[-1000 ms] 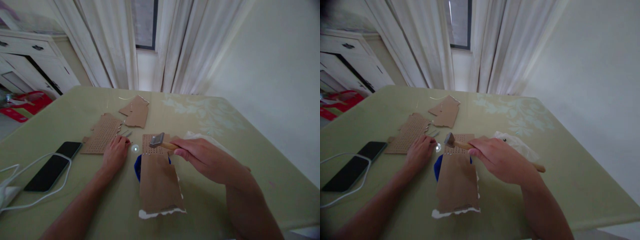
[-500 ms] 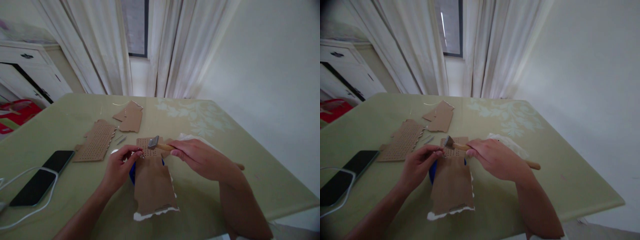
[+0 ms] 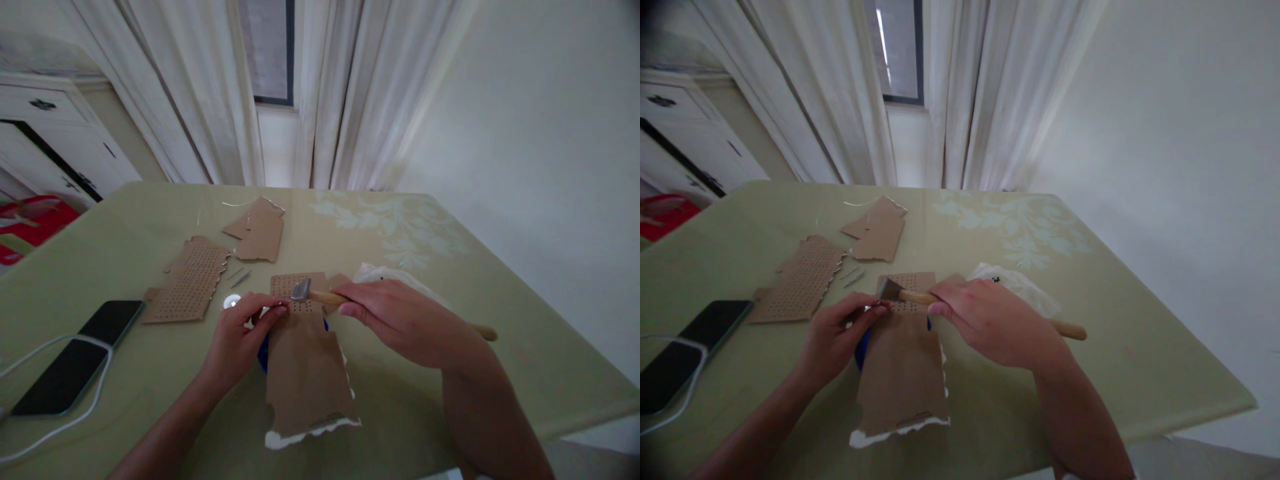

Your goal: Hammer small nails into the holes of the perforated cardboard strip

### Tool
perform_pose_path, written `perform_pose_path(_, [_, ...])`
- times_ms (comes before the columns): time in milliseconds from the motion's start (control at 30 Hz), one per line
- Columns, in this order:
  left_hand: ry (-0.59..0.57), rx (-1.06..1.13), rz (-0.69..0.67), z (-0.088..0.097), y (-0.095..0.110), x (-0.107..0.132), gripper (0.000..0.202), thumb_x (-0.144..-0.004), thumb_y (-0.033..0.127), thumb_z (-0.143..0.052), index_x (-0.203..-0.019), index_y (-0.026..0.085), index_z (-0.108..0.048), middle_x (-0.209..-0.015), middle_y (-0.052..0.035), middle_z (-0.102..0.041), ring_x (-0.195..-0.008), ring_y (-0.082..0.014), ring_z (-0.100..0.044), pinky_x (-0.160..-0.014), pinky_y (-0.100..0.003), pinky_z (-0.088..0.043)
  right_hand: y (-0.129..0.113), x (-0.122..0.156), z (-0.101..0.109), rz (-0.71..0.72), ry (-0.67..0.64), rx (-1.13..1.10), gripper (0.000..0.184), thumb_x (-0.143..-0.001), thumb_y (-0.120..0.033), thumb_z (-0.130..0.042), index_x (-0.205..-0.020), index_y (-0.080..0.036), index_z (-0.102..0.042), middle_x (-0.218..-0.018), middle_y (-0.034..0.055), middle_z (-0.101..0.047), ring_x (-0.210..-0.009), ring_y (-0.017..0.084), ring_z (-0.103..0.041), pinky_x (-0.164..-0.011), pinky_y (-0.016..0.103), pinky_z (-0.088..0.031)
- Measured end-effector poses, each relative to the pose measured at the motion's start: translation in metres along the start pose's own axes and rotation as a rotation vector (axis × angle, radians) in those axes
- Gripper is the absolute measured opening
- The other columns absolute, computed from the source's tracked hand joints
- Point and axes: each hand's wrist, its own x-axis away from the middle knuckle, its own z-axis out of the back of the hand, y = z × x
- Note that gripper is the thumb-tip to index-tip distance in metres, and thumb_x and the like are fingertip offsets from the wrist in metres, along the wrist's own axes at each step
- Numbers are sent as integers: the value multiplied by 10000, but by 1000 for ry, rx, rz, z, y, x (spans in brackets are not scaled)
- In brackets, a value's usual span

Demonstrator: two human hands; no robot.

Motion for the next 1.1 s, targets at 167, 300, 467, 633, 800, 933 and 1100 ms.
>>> perform_pose_path(167, [12,-3,-43,0,5,-1,127,-979,323,-766,-970,287,-887,-875,9,-857,-701,-158,-698,-657,-260,-520,0,0,0,-10,5,12,411,-1224,-398,-432,-1390,-171,-732,-1227,117,-842,-1035,332,-772,-899,462,-523])
perform_pose_path(300, [17,-5,-66,1,8,-1,108,-969,288,-772,-967,277,-880,-874,13,-853,-694,-148,-704,-648,-246,-527,0,-2,0,-11,4,4,395,-1223,-391,-440,-1379,-184,-738,-1279,119,-836,-1091,336,-772,-934,469,-527])
perform_pose_path(467, [11,-13,-66,3,6,0,111,-980,290,-771,-972,279,-881,-885,14,-857,-696,-146,-709,-644,-241,-537,1,-4,-1,-31,-27,2,370,-1220,-374,-458,-1369,-188,-742,-1244,115,-844,-1082,329,-779,-937,464,-535])
perform_pose_path(633, [0,-18,-73,5,6,0,106,-985,276,-775,-986,285,-881,-923,15,-871,-730,-149,-732,-663,-236,-558,3,-6,-3,-29,-20,2,367,-1216,-364,-462,-1350,-185,-753,-1261,128,-843,-1088,333,-782,-939,469,-548])
perform_pose_path(800, [7,-35,-116,4,10,1,109,-988,244,-772,-987,284,-873,-903,24,-861,-698,-132,-713,-642,-221,-548,2,-7,-4,-20,-21,2,386,-1217,-381,-455,-1360,-176,-750,-1280,139,-838,-1110,349,-778,-966,492,-542])
perform_pose_path(933, [21,-69,-163,3,13,1,124,-983,208,-768,-964,286,-862,-869,33,-847,-650,-120,-668,-594,-213,-509,1,-8,-4,-37,-56,-6,375,-1216,-369,-462,-1373,-170,-740,-1242,138,-843,-1096,339,-780,-951,471,-532])
perform_pose_path(1100, [-4,-80,-201,2,13,1,141,-1004,199,-761,-1024,297,-860,-953,22,-865,-778,-145,-742,-662,-230,-544,-2,-6,2,-24,45,-84,352,-1214,-356,-463,-1337,-194,-750,-1227,110,-848,-1052,293,-777,-919,405,-517])
